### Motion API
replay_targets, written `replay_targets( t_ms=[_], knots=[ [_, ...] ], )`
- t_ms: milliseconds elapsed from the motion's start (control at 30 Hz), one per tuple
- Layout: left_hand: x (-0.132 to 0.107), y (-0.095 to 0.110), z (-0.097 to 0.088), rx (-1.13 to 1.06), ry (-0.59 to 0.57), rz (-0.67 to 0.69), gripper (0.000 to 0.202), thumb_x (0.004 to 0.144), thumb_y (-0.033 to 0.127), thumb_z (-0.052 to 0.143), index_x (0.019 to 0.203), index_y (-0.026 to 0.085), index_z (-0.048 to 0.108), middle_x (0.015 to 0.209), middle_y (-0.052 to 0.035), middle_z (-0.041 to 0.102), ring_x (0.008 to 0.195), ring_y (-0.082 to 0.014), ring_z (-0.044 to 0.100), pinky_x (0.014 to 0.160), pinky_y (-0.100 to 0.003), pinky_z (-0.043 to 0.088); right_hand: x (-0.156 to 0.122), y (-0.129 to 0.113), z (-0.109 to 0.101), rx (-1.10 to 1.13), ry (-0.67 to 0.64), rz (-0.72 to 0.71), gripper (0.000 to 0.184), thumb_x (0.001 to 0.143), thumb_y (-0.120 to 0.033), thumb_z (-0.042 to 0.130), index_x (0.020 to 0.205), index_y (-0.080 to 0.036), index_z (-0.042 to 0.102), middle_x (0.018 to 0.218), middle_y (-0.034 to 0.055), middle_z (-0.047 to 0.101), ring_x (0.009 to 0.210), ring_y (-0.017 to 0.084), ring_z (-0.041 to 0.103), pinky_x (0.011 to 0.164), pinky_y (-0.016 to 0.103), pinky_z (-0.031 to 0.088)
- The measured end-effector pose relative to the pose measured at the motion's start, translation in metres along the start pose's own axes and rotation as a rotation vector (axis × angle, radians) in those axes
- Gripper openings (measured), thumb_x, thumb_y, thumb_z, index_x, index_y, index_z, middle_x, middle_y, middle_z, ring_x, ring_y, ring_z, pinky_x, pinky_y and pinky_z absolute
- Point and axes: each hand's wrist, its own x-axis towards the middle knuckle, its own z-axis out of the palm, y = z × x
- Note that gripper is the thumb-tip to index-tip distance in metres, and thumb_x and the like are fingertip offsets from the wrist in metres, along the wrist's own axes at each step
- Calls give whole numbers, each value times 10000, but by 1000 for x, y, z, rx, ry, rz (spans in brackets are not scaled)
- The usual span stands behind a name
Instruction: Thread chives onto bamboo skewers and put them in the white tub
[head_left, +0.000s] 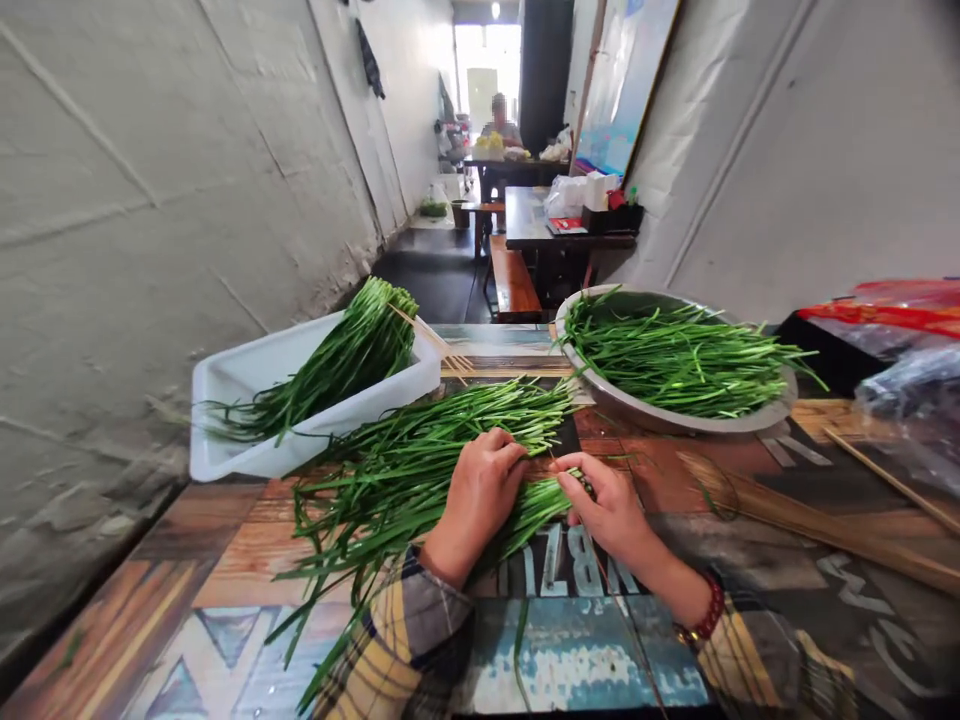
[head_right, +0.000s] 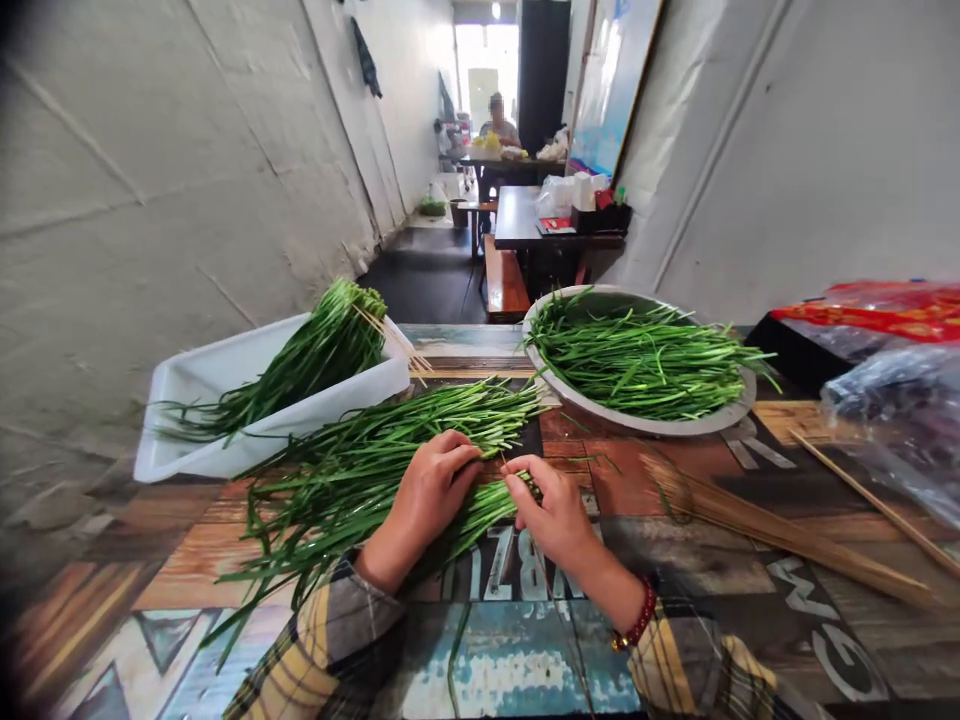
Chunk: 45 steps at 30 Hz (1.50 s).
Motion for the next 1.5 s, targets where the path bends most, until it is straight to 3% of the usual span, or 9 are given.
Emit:
replay_targets(
  t_ms=[200,367,467,600,767,967,1500],
  knots=[
    [1,6,-2,-321,40,-19,190,900,245,545,957,187,716,886,-60,625,830,-161,585,743,-279,467,-7,-9,-2,-114,31,-96,235,900,-348,460,971,-212,638,748,12,704,452,124,603,636,274,512],
    [2,14,-4,-496,-92,-53,229,917,275,518,939,173,723,751,-29,650,717,-140,588,668,-238,448,-10,-9,-6,-73,6,-141,238,915,-334,455,1008,-219,641,857,23,719,461,110,604,642,267,513],
    [2,16,-3,-587,-72,-141,215,870,287,585,999,160,700,764,-23,681,697,-140,600,667,-238,462,-8,-8,-8,-10,-8,-126,244,923,-336,456,1018,-208,641,674,-12,674,447,113,593,605,253,501],
    [4,16,-3,-669,-65,-239,165,833,271,605,891,147,698,850,-44,715,775,-161,632,723,-251,482,-5,-6,-8,108,-42,-58,268,920,-351,476,1062,-186,632,502,-55,569,422,115,563,520,230,463],
    [5,17,-6,-686,-88,-291,164,819,270,607,865,139,695,833,-51,714,765,-168,632,712,-256,482,-5,-3,-7,214,-62,30,294,914,-351,485,1106,-170,615,493,-58,547,402,108,531,450,216,417],
    [6,19,-7,-684,-57,-294,136,807,256,627,838,138,688,808,-45,703,737,-157,620,694,-250,477,-8,-8,-10,224,-81,9,303,904,-331,486,1111,-164,630,539,-44,554,397,97,519,445,216,428],
    [5,19,-7,-655,-22,-189,118,831,213,630,864,148,723,801,-41,690,743,-145,612,700,-248,457,-11,-6,-11,242,-109,34,337,893,-306,482,1154,-154,631,559,-44,562,359,66,461,384,185,377]
  ],
)
